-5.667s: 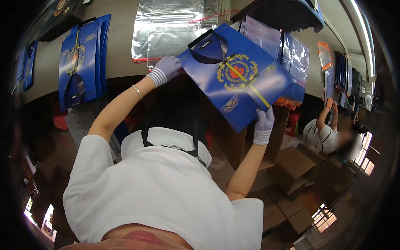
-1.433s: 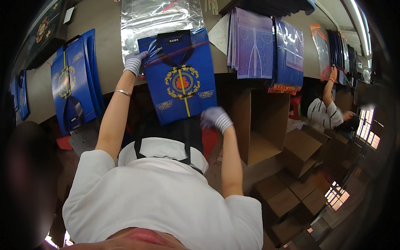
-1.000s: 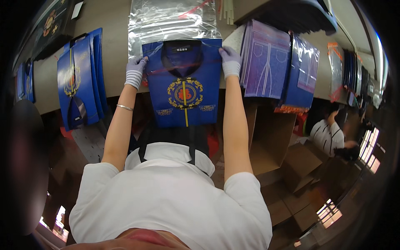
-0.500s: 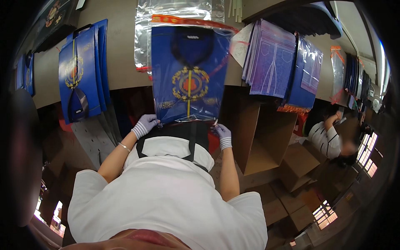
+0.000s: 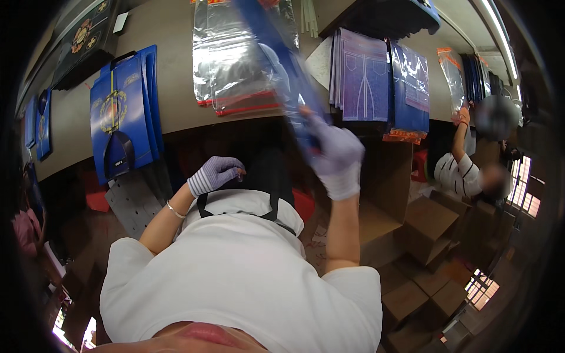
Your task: Packaging printed folders into plastic bags and placing them into boxes.
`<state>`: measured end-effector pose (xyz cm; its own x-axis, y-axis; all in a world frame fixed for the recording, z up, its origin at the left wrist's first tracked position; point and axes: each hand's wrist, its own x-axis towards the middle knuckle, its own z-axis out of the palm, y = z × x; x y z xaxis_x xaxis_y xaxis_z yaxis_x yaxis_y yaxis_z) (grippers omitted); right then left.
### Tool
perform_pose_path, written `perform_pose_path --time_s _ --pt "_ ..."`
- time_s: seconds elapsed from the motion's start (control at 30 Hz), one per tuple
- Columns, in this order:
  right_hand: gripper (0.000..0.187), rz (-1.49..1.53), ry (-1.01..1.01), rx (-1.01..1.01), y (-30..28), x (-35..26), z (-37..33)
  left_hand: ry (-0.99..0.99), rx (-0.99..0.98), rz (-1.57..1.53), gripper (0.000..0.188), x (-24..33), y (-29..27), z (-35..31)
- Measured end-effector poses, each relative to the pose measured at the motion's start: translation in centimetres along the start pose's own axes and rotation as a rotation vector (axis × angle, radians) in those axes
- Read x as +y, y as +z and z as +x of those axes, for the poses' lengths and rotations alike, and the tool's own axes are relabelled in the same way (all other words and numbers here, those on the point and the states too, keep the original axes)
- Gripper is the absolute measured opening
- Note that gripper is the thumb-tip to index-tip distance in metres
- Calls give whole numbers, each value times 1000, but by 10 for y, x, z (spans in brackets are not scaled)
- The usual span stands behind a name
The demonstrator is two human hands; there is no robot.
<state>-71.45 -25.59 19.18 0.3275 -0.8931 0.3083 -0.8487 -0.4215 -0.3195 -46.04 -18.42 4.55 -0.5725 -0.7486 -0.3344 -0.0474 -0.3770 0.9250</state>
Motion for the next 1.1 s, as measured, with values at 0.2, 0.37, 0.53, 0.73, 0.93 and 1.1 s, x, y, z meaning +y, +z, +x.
perform_pose_path --time_s 0.2,0.37,0.53,0.73,0.93,1.1 --pt "16 38 -19 -370 175 36 -16 128 68 142 13 24 0 40" --pt "34 621 880 -304 176 146 -92 149 335 298 10 9 -26 81" --pt "75 746 1781 -120 121 279 -55 301 319 933 16 -15 -28 174" --pt "52 1124 1463 293 146 310 -144 122 33 1245 18 -33 -35 234" --pt "34 631 1224 604 60 177 -213 -109 288 170 15 -34 -54 230" --pt "26 504 1223 200 54 50 -196 27 394 -47 12 8 -12 249"
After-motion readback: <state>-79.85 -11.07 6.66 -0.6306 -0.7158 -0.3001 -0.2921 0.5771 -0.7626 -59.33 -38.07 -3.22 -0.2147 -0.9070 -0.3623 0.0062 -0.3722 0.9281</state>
